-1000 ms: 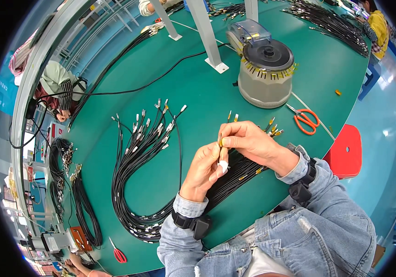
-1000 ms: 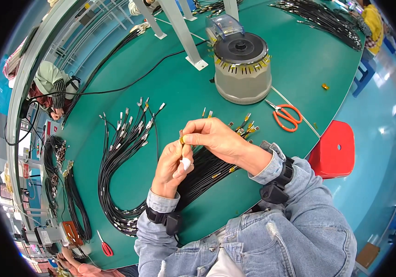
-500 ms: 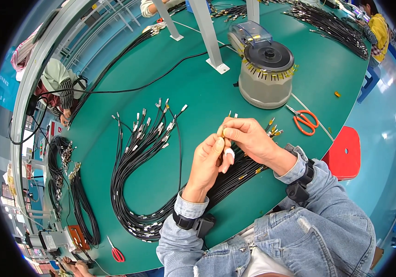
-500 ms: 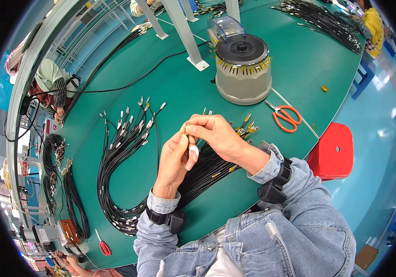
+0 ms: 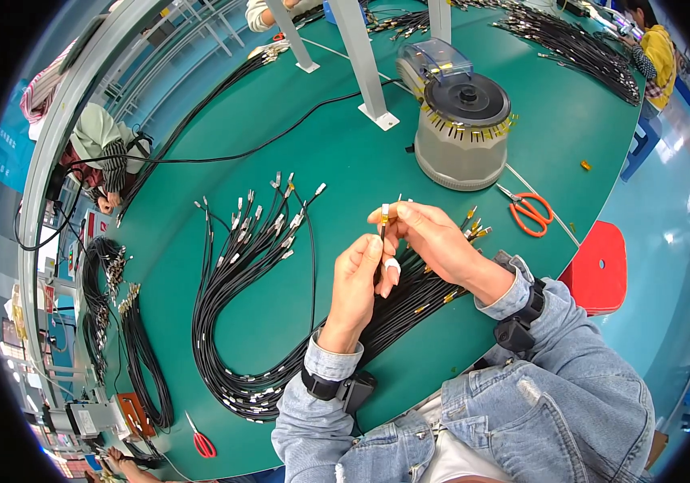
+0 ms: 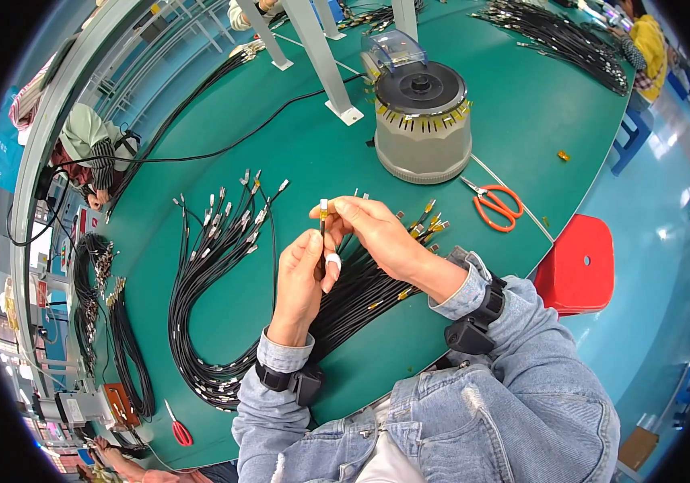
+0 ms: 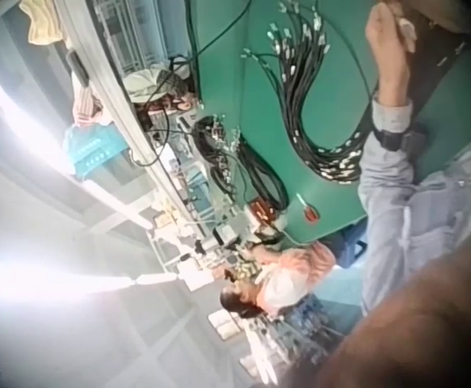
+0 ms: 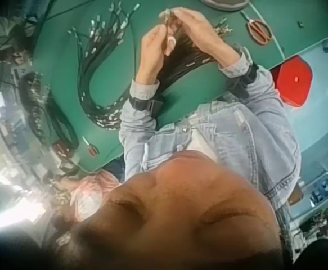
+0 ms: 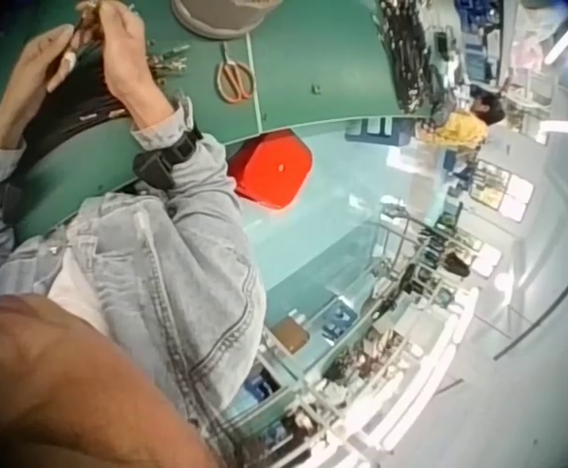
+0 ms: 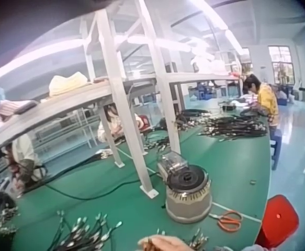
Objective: The person picks up a yellow component from a dispenser, presses it onto the end of a black cable, and wraps a piece of white tape around the connection. They repeat this process for multiple cables, placing each finished one into a pile on the table.
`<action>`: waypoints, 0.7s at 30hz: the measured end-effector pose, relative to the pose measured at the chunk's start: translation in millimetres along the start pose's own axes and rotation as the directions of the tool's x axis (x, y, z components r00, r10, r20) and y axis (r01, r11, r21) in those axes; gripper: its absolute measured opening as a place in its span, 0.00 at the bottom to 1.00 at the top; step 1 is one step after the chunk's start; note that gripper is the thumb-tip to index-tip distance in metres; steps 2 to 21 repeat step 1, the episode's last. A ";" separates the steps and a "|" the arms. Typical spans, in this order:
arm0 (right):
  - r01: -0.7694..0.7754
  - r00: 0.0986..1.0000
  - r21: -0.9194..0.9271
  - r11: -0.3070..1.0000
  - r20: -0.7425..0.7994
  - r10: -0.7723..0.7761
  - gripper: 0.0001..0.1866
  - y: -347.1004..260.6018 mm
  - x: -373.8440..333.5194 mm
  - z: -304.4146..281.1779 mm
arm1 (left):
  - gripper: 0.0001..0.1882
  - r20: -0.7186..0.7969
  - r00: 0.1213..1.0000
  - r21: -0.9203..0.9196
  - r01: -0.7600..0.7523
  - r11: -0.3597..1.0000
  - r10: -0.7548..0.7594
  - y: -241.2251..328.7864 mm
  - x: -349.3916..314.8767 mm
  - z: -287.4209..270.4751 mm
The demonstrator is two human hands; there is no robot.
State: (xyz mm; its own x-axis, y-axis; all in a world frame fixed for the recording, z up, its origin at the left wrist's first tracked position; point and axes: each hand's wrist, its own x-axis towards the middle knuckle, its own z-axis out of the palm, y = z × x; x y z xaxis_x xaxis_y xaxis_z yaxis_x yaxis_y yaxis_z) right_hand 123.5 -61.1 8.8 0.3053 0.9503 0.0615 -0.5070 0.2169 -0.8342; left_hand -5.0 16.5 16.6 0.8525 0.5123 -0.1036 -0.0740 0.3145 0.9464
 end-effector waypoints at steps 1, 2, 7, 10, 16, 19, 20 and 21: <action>0.020 1.000 -0.041 0.999 0.011 -0.020 0.17 1.1 0.3 -2.1 | 0.16 -0.001 1.000 -0.001 0.000 1.000 0.000 -0.2 -0.2 0.1; 0.020 1.000 -0.041 0.999 0.011 -0.020 0.17 1.1 0.3 -2.1 | 0.16 -0.001 1.000 -0.001 0.000 1.000 0.000 -0.2 -0.2 0.1; 0.020 1.000 -0.041 0.999 0.011 -0.020 0.17 1.1 0.3 -2.1 | 0.16 -0.001 1.000 -0.001 0.000 1.000 0.000 -0.2 -0.2 0.1; 0.020 1.000 -0.041 0.999 0.011 -0.020 0.17 1.1 0.3 -2.1 | 0.16 -0.001 1.000 -0.001 0.000 1.000 0.000 -0.2 -0.2 0.1; 0.020 1.000 -0.041 0.999 0.011 -0.020 0.17 1.1 0.3 -2.1 | 0.16 -0.001 1.000 -0.001 0.000 1.000 0.000 -0.2 -0.2 0.1; 0.020 1.000 -0.041 0.999 0.011 -0.020 0.17 1.1 0.3 -2.1 | 0.16 -0.001 1.000 -0.001 0.000 1.000 0.000 -0.2 -0.2 0.1; 0.020 1.000 -0.041 0.999 0.011 -0.020 0.17 1.1 0.3 -2.1 | 0.16 -0.001 1.000 -0.001 0.000 1.000 0.000 -0.2 -0.2 0.1; 0.020 1.000 -0.041 0.999 0.011 -0.020 0.17 1.1 0.3 -2.1 | 0.16 -0.001 1.000 -0.001 0.000 1.000 0.000 -0.2 -0.2 0.1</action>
